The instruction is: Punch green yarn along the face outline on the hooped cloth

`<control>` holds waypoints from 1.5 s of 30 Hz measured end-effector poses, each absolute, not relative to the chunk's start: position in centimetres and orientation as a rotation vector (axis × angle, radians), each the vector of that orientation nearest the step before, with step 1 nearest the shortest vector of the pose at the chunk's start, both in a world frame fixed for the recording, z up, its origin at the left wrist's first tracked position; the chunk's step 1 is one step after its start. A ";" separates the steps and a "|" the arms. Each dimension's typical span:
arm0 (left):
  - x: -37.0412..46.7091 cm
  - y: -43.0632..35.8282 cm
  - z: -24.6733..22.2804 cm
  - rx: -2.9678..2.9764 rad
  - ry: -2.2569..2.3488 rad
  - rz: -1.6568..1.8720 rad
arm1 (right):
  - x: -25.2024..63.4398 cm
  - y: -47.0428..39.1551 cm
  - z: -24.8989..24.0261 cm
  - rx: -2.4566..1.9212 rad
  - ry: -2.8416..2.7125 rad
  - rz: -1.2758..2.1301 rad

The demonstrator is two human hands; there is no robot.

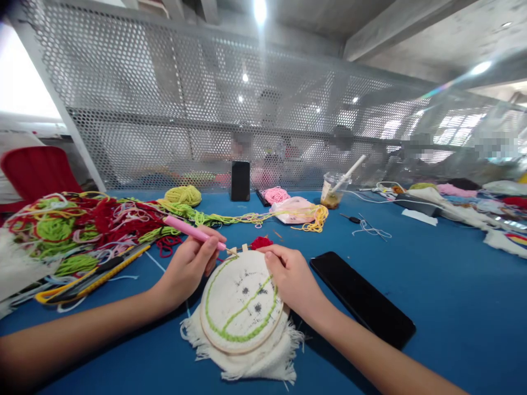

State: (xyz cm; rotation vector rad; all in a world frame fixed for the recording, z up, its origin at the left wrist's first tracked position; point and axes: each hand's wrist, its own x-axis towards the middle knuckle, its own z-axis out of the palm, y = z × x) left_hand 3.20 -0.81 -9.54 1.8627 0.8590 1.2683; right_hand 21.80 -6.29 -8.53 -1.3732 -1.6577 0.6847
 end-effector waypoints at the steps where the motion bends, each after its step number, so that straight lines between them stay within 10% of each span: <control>1: 3.2 -0.8 -9.6 1.870 0.861 1.263 | 21.8 -6.3 -8.5 -1.376 -1.655 0.685; 45: 3.5 -0.9 -9.4 2.235 0.659 1.087 | 21.0 -7.2 -8.1 -1.344 -1.680 0.688</control>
